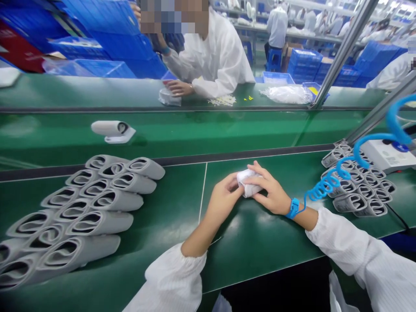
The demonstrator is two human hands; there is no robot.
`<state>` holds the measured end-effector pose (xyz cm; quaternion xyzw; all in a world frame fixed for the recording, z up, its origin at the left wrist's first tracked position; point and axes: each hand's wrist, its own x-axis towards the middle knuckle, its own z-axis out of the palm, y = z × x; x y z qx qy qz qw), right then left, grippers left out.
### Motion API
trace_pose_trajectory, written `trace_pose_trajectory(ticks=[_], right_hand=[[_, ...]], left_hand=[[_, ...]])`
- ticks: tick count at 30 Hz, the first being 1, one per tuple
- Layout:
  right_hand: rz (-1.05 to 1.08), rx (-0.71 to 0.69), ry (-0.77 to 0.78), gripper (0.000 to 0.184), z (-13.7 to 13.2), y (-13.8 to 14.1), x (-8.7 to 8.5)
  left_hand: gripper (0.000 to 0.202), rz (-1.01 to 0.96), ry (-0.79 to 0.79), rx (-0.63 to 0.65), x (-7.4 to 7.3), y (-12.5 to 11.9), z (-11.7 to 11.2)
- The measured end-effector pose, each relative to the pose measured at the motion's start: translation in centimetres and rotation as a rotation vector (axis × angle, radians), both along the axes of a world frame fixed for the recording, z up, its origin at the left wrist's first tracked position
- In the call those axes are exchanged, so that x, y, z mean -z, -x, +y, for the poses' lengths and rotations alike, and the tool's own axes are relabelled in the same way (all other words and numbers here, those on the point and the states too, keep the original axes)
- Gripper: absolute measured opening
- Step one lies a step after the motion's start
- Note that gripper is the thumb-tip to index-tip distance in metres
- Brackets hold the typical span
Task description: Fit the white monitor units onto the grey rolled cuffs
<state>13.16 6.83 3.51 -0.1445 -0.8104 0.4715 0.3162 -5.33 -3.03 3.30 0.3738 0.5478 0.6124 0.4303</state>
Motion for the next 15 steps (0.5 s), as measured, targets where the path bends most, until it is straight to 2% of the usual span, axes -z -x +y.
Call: trace_pose_trajectory(ticks=[3, 5, 8, 10, 12, 15], right_hand=[[-0.014, -0.009, 0.032, 0.043, -0.2, 0.1, -0.3], [-0.005, -0.033, 0.128, 0.046, -0.1, 0.1, -0.6], [0.098, -0.009, 0.416, 0.042, 0.2, 0.2, -0.5], [0.145, 0.019, 0.653, 0.042, 0.5, 0.3, 0.1], [0.135, -0.006, 0.812, 0.045, 0.7, 0.6, 0.9], [0.105, -0.07, 0.822, 0.043, 1.1, 1.1, 1.9]], left_hand=[[0.033, -0.018, 0.006, 0.015, 0.3, 0.3, 0.2], [0.033, -0.056, 0.004, 0.045, 0.5, 0.6, 0.3], [0.037, -0.144, 0.049, 0.086, 0.7, 1.0, 0.4], [0.041, -0.204, 0.08, 0.109, 0.9, 1.3, 0.3], [0.043, -0.227, 0.09, 0.136, 1.0, 1.7, 0.1], [0.045, -0.195, 0.122, 0.164, 1.0, 2.3, -0.1]])
